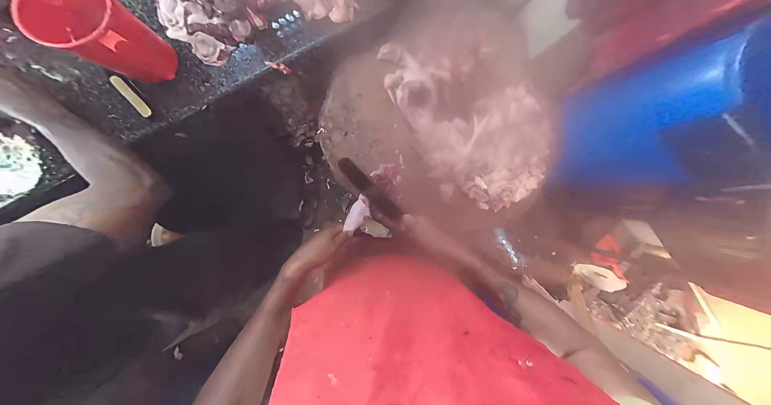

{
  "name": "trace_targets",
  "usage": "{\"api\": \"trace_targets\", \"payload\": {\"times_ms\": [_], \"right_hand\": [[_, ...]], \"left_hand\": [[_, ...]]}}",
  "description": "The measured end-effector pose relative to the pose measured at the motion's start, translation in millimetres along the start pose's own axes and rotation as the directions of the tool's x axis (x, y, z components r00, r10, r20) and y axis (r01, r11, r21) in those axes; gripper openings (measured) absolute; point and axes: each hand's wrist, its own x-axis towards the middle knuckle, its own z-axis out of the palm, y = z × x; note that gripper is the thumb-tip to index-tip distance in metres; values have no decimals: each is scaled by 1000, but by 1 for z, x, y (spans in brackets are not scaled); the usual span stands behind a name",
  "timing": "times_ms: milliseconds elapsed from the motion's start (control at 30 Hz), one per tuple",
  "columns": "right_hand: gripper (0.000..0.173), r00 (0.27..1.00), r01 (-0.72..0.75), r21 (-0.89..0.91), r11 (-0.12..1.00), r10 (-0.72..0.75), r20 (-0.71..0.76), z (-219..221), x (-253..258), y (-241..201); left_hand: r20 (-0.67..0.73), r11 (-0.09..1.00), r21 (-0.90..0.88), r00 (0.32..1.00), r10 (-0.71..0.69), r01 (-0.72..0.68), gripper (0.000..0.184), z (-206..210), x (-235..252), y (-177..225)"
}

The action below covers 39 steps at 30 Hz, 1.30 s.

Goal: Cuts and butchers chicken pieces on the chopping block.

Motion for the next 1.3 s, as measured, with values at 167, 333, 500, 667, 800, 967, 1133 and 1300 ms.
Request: {"api": "trace_targets", "payload": {"times_ms": [167,333,500,667,800,967,1133,1300], "right_hand": [[54,947,-103,37,994,110,-301,-31,-11,12],[73,760,390,7,921,-318,-567,-43,-55,-70],[68,833,315,-215,925,-378,-405,-9,-37,-31],[60,968,-142,-149,979,106,-228,-19,-24,-18],[65,825,320,-34,947,-296,-481,-31,-51,-64],[75,773,330,-142,933,-353,-526,6,-31,-43],[56,963,-119,-87,989,94,-254,-3,-16,-25],[84,766,456,-104,884,-449,-460,-13,-51,-67]], "left_hand": [[59,981,122,988,142,-148,45,-19,-4,37],[15,910,410,998,56,-57,53,-12,49,52],[-1,898,439,999,44,-39,50,-13,49,49],[21,964,226,990,138,-140,42,-8,27,43],[32,958,-259,990,140,-127,39,31,40,42],[61,915,-397,992,108,-76,34,63,49,50],[-64,996,90,997,34,-28,41,41,37,42],[-162,928,365,987,-17,76,45,0,32,27]]}}
